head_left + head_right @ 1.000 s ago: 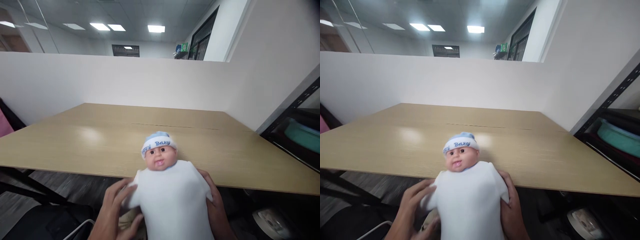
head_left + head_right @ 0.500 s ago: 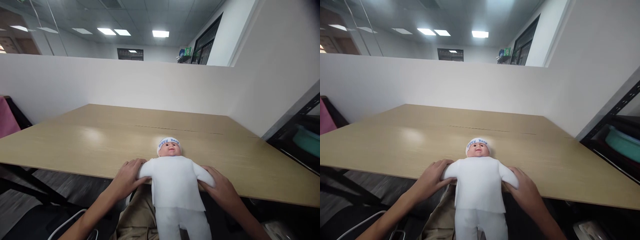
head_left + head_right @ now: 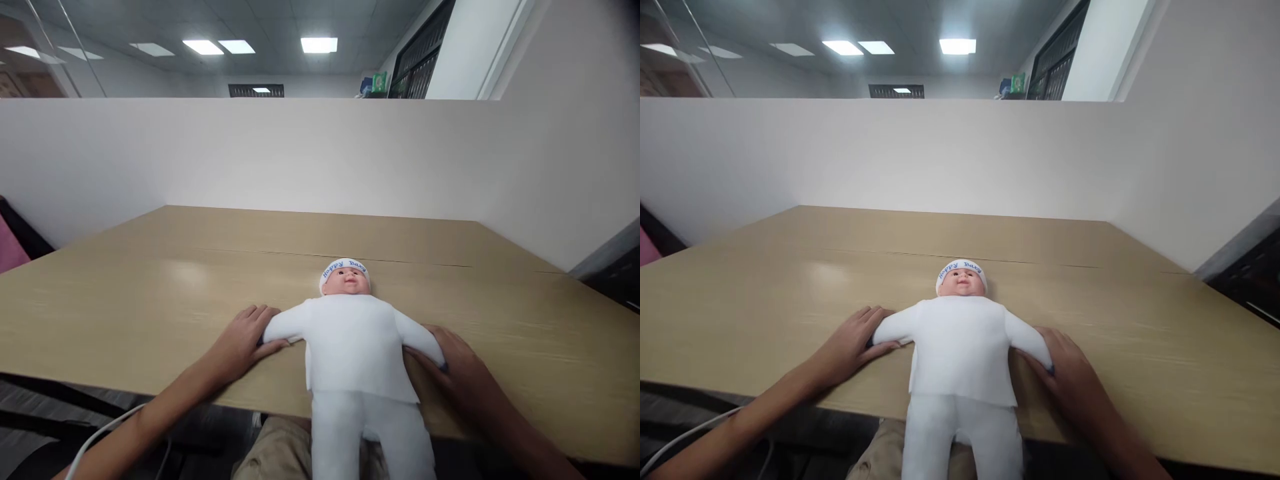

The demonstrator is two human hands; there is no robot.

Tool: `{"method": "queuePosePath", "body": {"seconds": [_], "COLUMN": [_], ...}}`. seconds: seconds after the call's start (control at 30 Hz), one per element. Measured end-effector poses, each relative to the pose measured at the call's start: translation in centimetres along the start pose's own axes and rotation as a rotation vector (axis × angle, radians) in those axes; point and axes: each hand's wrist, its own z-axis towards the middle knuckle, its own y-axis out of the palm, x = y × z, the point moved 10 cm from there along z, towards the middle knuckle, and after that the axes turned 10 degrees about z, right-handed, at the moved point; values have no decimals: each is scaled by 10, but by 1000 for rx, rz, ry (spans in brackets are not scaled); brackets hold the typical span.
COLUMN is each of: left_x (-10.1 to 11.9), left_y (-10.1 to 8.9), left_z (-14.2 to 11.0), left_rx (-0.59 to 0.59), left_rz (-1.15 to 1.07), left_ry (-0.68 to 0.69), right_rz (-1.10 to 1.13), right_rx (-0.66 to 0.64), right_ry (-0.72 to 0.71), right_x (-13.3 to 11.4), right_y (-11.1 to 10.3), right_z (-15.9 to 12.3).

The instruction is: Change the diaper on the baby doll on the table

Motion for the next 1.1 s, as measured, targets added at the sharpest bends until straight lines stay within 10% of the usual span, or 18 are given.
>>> {"method": "queuePosePath", "body": {"seconds": [0.77, 1.1], "left_x": [-147, -197], "left_y": [21, 29], "left_z": [170, 205], "left_rx": [259, 344], "left_rz": [53, 127], "left_ry": [-173, -287], "right_rz": [-121, -169], "right_rx": [101, 167], "right_ry": [-58, -190], "right_x": [58, 79], "right_y": [34, 45], "right_z": [220, 279]}}
